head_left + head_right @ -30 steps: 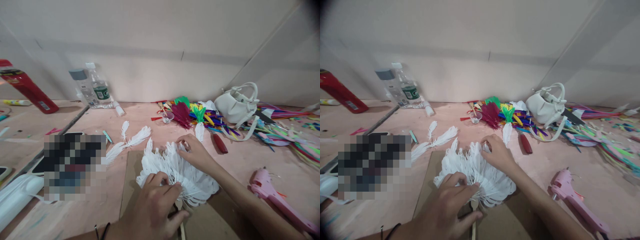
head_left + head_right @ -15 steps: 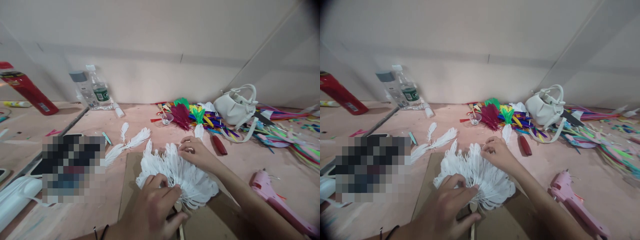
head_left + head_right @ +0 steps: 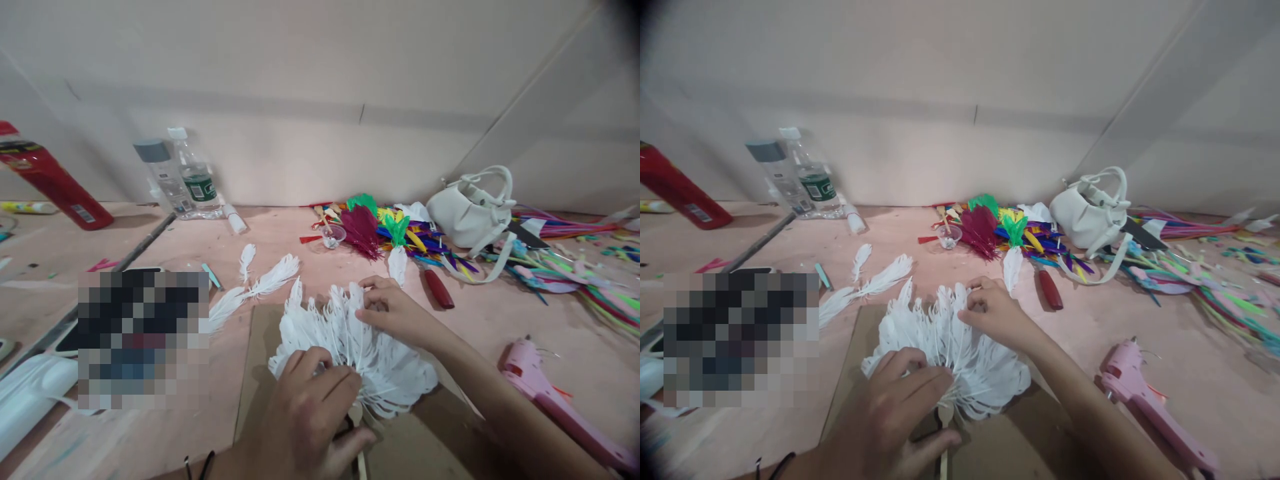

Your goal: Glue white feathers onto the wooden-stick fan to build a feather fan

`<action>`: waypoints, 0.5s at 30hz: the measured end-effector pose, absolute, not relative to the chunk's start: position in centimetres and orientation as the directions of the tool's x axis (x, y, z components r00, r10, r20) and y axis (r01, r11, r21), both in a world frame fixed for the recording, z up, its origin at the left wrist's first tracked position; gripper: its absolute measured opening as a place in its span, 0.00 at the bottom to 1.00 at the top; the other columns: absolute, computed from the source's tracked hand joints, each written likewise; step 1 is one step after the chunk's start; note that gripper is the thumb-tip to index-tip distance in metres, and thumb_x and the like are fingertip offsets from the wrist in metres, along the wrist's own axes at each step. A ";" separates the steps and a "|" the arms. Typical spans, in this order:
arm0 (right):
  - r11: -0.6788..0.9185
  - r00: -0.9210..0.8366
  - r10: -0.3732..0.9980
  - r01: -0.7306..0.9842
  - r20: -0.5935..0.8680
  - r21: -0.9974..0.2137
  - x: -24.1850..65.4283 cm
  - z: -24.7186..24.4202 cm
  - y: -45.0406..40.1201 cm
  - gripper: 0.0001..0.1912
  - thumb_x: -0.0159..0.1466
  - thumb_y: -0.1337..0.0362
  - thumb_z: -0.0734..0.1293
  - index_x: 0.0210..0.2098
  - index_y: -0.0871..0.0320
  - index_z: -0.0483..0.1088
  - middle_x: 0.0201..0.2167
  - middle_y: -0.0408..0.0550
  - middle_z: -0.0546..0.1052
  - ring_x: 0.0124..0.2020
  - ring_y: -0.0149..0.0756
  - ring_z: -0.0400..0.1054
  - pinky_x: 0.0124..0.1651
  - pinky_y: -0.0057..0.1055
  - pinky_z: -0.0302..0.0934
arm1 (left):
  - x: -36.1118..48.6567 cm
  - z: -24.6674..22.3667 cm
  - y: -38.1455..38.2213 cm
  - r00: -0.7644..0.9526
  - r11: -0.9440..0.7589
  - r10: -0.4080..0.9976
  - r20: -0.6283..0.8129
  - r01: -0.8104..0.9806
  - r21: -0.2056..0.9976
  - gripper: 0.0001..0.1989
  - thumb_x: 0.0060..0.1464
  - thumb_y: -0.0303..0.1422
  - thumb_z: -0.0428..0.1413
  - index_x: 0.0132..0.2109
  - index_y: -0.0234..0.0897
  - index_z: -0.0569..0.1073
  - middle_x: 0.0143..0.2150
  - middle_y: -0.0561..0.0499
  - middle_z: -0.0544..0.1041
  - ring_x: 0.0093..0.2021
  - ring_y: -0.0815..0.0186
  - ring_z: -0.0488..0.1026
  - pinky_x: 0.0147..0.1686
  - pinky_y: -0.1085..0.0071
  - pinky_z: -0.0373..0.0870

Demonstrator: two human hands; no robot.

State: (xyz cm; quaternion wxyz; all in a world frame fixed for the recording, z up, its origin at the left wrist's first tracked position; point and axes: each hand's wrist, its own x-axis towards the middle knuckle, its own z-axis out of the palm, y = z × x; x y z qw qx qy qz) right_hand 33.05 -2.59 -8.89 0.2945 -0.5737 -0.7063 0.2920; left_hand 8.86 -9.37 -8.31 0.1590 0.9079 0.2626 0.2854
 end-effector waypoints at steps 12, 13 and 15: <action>0.114 -0.076 0.993 0.743 0.086 -0.659 32.6 -9.7 -2.8 0.08 0.61 0.58 0.71 0.26 0.51 0.76 0.57 0.49 0.73 0.59 0.52 0.66 0.61 0.52 0.59 | 8.7 -9.0 -9.3 0.704 -0.858 0.501 0.504 0.330 0.394 0.11 0.57 0.37 0.66 0.43 0.36 0.75 0.42 0.50 0.82 0.43 0.55 0.69 0.40 0.57 0.65; 0.113 -0.072 0.993 0.746 0.089 -0.657 32.6 -9.7 -2.8 0.08 0.61 0.58 0.71 0.26 0.51 0.75 0.57 0.49 0.73 0.59 0.52 0.66 0.62 0.52 0.59 | 8.7 -9.1 -9.2 0.704 -0.862 0.495 0.509 0.327 0.386 0.11 0.57 0.36 0.66 0.42 0.36 0.75 0.42 0.50 0.82 0.43 0.54 0.69 0.40 0.57 0.65; 0.112 -0.068 0.993 0.750 0.092 -0.652 32.6 -9.8 -2.7 0.09 0.61 0.58 0.71 0.25 0.51 0.75 0.57 0.49 0.73 0.60 0.53 0.65 0.62 0.53 0.59 | 8.8 -9.2 -9.2 0.702 -0.864 0.493 0.514 0.329 0.380 0.10 0.57 0.34 0.66 0.39 0.35 0.74 0.42 0.50 0.81 0.43 0.55 0.69 0.39 0.57 0.65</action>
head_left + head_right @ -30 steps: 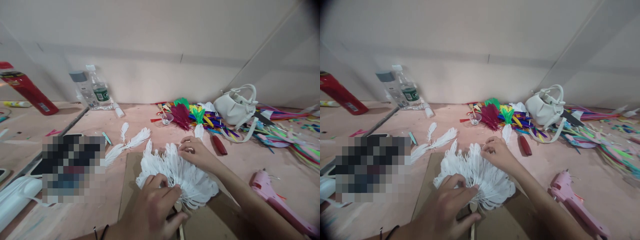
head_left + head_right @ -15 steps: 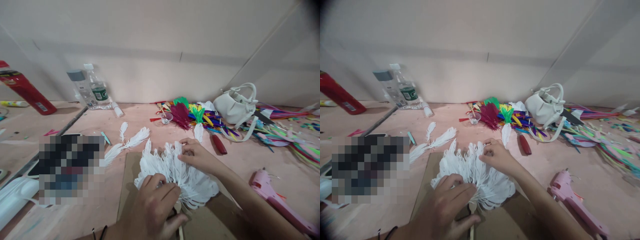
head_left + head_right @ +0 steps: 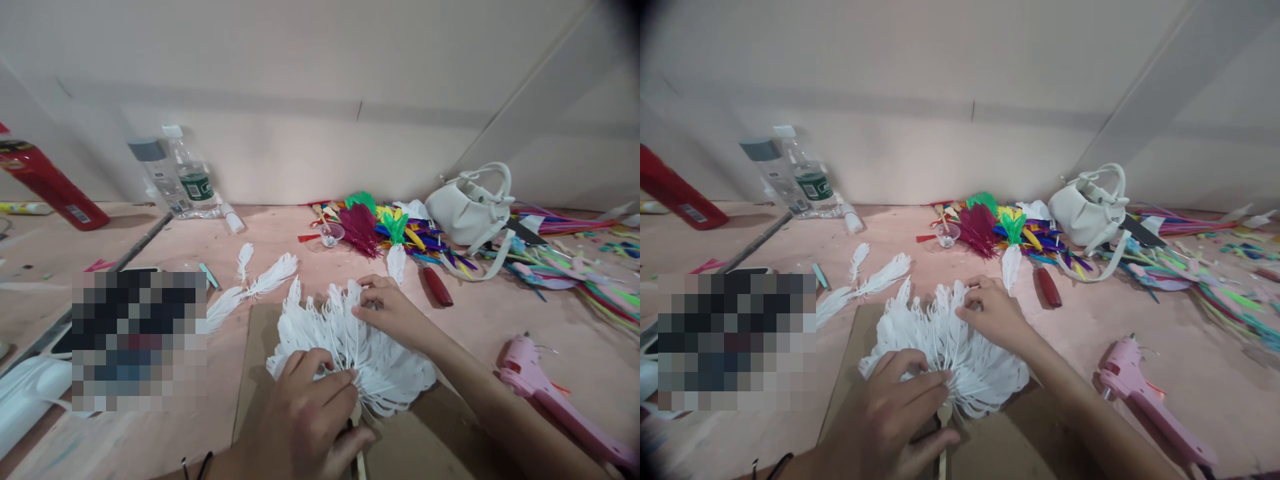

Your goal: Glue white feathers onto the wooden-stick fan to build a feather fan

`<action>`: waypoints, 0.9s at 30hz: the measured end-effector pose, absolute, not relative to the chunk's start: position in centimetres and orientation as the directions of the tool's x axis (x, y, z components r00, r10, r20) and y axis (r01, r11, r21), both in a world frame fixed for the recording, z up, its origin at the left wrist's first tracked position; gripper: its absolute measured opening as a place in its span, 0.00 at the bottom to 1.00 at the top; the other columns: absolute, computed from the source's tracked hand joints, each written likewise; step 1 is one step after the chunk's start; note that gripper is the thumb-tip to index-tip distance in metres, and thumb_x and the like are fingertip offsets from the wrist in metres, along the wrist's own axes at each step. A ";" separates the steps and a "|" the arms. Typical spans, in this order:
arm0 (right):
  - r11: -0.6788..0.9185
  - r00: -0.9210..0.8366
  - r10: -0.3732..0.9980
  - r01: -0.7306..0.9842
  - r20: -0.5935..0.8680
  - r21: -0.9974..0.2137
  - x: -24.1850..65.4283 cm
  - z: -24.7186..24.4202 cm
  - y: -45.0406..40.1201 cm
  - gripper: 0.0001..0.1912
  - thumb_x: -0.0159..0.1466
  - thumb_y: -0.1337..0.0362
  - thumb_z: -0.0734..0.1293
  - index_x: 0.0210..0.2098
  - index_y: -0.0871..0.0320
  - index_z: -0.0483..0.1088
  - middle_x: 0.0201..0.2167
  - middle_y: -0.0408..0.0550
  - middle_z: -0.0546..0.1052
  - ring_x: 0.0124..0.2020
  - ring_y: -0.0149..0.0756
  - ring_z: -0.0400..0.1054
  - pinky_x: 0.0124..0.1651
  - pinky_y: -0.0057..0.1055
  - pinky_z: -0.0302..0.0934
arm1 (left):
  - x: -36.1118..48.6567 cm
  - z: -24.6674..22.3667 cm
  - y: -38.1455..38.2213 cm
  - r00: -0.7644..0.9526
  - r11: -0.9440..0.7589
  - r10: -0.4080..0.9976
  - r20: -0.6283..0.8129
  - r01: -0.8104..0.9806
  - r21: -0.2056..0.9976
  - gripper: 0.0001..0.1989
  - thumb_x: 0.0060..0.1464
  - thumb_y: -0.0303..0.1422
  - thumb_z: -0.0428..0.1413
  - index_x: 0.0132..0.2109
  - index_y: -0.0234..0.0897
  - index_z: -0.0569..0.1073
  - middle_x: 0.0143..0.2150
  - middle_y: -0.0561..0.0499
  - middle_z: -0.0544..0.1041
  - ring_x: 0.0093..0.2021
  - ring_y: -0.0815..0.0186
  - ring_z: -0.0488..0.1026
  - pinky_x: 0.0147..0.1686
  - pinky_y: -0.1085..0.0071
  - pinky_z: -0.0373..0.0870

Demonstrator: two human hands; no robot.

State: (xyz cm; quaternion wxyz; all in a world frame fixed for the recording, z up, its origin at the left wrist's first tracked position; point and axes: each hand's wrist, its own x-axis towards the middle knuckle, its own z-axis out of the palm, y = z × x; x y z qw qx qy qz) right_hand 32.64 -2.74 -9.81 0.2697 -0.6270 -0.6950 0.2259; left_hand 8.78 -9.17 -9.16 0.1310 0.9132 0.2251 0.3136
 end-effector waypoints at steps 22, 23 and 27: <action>0.214 -0.050 0.945 0.842 0.323 -0.495 32.6 -11.0 -2.4 0.16 0.59 0.60 0.76 0.37 0.53 0.65 0.37 0.46 0.73 0.40 0.45 0.65 0.51 0.46 0.58 | 8.9 -9.0 -8.7 0.874 -0.918 0.358 0.328 0.266 0.293 0.08 0.64 0.32 0.55 0.47 0.33 0.72 0.46 0.45 0.77 0.58 0.53 0.70 0.63 0.54 0.66; 0.210 -0.047 0.942 0.853 0.331 -0.478 32.6 -11.1 -2.3 0.16 0.59 0.59 0.76 0.37 0.52 0.64 0.36 0.46 0.73 0.40 0.46 0.65 0.50 0.46 0.57 | 8.9 -9.0 -8.7 0.885 -0.924 0.339 0.320 0.250 0.287 0.10 0.65 0.32 0.54 0.50 0.32 0.72 0.48 0.45 0.77 0.61 0.54 0.69 0.68 0.55 0.61; 0.213 -0.047 0.935 0.867 0.351 -0.451 32.5 -11.0 -2.4 0.15 0.62 0.56 0.72 0.38 0.52 0.62 0.37 0.48 0.73 0.43 0.49 0.65 0.51 0.47 0.55 | 8.8 -9.1 -8.6 0.908 -0.939 0.305 0.285 0.238 0.248 0.11 0.65 0.32 0.54 0.52 0.33 0.72 0.49 0.44 0.77 0.61 0.54 0.70 0.70 0.56 0.60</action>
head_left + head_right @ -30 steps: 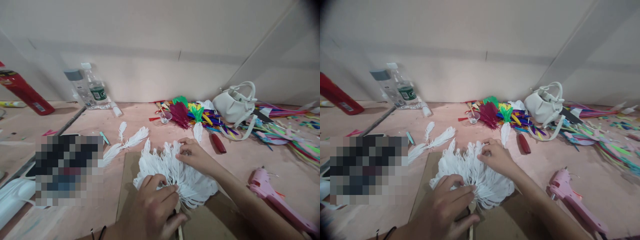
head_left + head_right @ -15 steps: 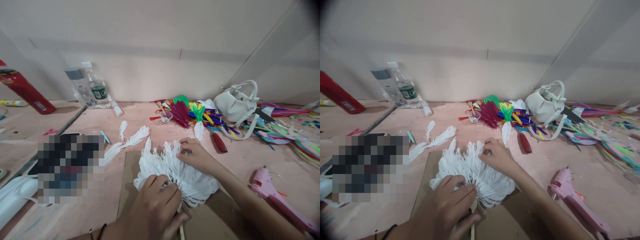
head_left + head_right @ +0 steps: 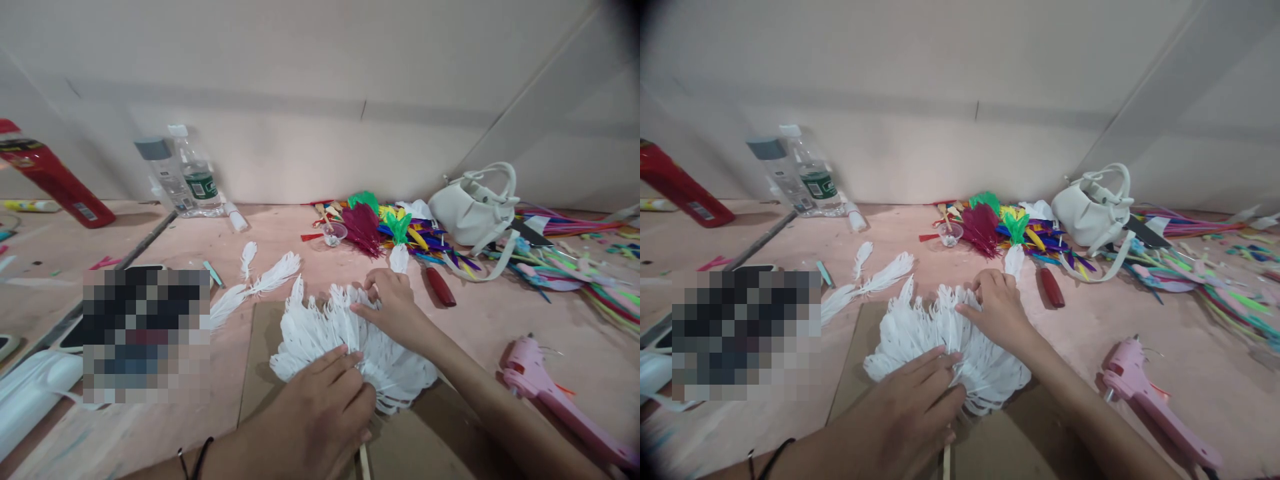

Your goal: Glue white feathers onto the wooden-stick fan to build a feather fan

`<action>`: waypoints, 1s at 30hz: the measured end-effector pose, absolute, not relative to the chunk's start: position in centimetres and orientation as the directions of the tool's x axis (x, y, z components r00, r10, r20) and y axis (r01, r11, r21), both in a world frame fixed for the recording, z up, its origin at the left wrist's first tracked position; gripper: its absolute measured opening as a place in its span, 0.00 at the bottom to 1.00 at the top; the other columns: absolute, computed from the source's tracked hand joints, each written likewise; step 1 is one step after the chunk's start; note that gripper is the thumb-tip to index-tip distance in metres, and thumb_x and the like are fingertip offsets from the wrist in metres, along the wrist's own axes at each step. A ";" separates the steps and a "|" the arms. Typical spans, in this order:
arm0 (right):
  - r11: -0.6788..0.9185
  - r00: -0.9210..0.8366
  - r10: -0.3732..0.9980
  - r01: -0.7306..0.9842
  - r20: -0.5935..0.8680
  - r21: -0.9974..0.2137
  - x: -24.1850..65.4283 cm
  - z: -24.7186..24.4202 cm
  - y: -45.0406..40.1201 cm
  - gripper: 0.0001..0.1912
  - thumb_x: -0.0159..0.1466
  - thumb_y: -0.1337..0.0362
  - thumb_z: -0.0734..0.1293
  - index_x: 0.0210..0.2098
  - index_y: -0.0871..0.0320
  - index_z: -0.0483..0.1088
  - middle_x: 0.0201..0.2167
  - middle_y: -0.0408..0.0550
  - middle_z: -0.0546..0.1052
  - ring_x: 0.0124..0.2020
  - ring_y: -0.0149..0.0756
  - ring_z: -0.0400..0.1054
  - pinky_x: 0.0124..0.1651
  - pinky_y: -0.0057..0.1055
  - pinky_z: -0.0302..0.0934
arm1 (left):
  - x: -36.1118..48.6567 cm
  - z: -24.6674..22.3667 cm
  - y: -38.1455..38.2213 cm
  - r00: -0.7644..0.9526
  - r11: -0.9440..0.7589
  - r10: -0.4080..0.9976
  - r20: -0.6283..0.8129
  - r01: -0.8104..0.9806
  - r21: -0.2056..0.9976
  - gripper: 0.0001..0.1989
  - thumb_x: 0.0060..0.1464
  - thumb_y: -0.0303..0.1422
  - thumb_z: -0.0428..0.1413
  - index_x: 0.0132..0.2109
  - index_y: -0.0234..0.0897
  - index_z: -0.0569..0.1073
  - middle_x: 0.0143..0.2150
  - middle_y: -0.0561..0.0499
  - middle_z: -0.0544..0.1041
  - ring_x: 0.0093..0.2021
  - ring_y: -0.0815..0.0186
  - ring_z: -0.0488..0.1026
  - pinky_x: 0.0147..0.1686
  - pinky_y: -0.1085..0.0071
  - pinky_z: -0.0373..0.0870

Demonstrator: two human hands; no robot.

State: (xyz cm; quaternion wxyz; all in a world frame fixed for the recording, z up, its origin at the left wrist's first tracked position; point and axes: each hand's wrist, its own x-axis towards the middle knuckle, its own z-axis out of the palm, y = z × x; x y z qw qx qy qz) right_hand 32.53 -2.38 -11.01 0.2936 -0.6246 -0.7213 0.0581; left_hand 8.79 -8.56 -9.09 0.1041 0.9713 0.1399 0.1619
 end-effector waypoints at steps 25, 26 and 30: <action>0.196 0.153 0.843 0.805 0.516 -0.560 35.1 -8.7 -1.7 0.08 0.67 0.56 0.63 0.39 0.52 0.69 0.46 0.52 0.76 0.53 0.51 0.67 0.60 0.53 0.52 | 8.4 -8.7 -8.3 0.902 -0.913 0.339 0.268 0.247 0.326 0.15 0.63 0.35 0.56 0.54 0.35 0.71 0.52 0.40 0.77 0.66 0.50 0.67 0.70 0.46 0.57; 0.199 0.139 0.850 0.808 0.508 -0.554 35.1 -8.6 -1.7 0.08 0.66 0.56 0.64 0.39 0.52 0.71 0.46 0.52 0.76 0.55 0.52 0.66 0.61 0.54 0.51 | 8.4 -8.6 -8.3 0.902 -0.913 0.340 0.267 0.249 0.323 0.15 0.63 0.35 0.55 0.54 0.35 0.71 0.52 0.40 0.77 0.66 0.49 0.67 0.70 0.46 0.57; 0.196 0.049 0.913 0.817 0.405 -0.542 34.6 -8.3 -2.0 0.05 0.62 0.58 0.69 0.33 0.50 0.76 0.51 0.52 0.75 0.60 0.54 0.65 0.65 0.60 0.46 | 8.6 -8.2 -8.4 0.890 -0.922 0.346 0.297 0.263 0.286 0.15 0.61 0.34 0.57 0.53 0.34 0.72 0.51 0.39 0.77 0.62 0.48 0.69 0.66 0.47 0.62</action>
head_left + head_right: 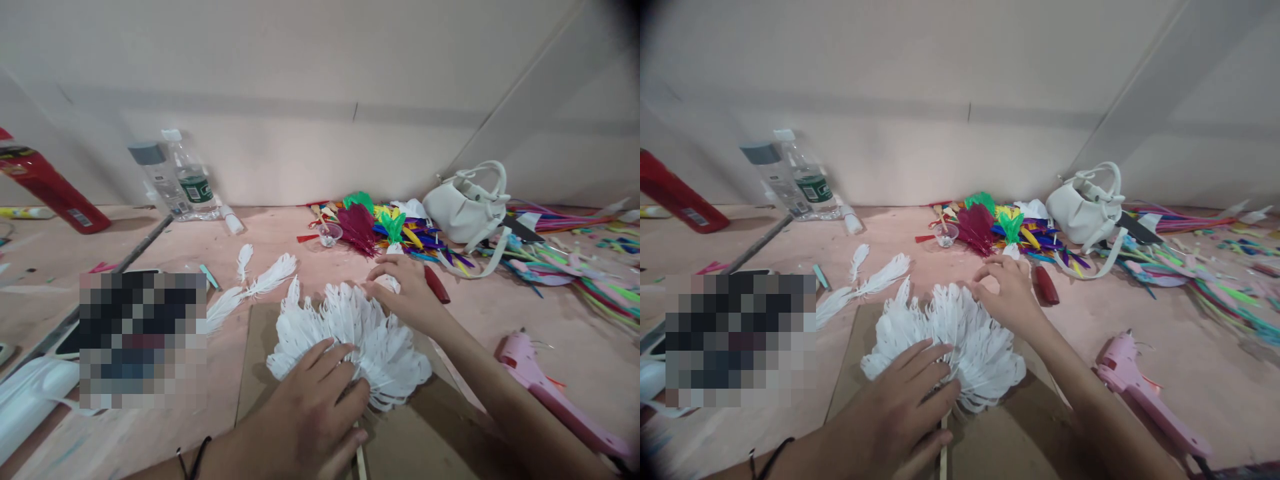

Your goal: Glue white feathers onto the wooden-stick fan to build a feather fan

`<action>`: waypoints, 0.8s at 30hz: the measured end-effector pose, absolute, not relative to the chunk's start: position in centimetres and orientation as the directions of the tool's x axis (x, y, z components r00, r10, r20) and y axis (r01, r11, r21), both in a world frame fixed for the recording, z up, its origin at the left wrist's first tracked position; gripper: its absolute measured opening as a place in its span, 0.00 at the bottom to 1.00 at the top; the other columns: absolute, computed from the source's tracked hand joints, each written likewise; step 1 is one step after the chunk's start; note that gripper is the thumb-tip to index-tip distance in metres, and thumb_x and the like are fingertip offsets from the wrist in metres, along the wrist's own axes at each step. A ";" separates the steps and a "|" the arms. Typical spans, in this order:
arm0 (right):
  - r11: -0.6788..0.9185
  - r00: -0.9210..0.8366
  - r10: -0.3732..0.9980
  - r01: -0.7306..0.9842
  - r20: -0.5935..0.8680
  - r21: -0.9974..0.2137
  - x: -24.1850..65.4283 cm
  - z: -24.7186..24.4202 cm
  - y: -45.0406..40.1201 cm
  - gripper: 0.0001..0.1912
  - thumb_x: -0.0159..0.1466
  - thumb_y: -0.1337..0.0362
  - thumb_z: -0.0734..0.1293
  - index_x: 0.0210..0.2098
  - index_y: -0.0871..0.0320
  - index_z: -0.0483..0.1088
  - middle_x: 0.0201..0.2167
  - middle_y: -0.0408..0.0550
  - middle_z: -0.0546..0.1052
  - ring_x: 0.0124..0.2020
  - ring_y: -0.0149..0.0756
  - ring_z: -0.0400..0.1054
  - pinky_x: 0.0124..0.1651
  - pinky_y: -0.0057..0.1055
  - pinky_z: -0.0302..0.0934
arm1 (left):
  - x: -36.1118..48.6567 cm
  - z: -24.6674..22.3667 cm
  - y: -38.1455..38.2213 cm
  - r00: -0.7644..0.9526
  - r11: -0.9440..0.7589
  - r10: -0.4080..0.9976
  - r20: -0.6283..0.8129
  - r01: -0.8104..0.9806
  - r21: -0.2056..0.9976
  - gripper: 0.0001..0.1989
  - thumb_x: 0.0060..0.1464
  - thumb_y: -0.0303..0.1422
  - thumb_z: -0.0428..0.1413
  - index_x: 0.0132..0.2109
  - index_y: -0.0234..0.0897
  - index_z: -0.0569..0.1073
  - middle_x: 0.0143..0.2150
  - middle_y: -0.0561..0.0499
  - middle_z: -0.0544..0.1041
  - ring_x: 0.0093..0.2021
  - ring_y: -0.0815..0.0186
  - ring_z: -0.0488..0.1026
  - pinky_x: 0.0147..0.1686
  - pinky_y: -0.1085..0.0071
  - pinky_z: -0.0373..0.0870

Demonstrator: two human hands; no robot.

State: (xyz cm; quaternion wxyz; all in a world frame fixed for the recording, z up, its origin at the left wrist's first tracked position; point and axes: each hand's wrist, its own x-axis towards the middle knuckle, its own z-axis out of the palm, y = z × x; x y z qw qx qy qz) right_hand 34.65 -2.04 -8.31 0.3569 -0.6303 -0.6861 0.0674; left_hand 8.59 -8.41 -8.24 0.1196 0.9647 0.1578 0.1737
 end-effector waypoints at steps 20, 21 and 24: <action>0.143 -0.110 0.990 0.764 0.092 -0.630 32.3 -9.2 -3.2 0.07 0.57 0.60 0.75 0.24 0.51 0.77 0.57 0.51 0.75 0.62 0.56 0.64 0.63 0.56 0.58 | 8.4 -8.7 -8.8 0.856 -0.956 0.290 0.428 0.281 0.086 0.08 0.62 0.35 0.57 0.45 0.35 0.74 0.41 0.42 0.79 0.43 0.54 0.73 0.40 0.59 0.69; 0.141 -0.105 0.990 0.752 0.095 -0.643 32.3 -9.4 -3.1 0.07 0.56 0.60 0.75 0.24 0.52 0.76 0.58 0.51 0.74 0.62 0.56 0.64 0.62 0.55 0.58 | 8.3 -8.8 -8.8 0.857 -0.956 0.288 0.428 0.280 0.082 0.08 0.62 0.35 0.57 0.44 0.34 0.74 0.41 0.42 0.79 0.43 0.54 0.73 0.40 0.58 0.68; 0.169 -0.043 0.980 0.693 0.193 -0.701 33.2 -9.4 -2.3 0.07 0.57 0.60 0.73 0.24 0.53 0.74 0.54 0.53 0.76 0.56 0.53 0.69 0.59 0.52 0.61 | 8.3 -8.8 -8.6 0.871 -0.959 0.279 0.405 0.270 0.080 0.09 0.61 0.35 0.58 0.44 0.33 0.75 0.41 0.44 0.79 0.43 0.55 0.73 0.40 0.58 0.67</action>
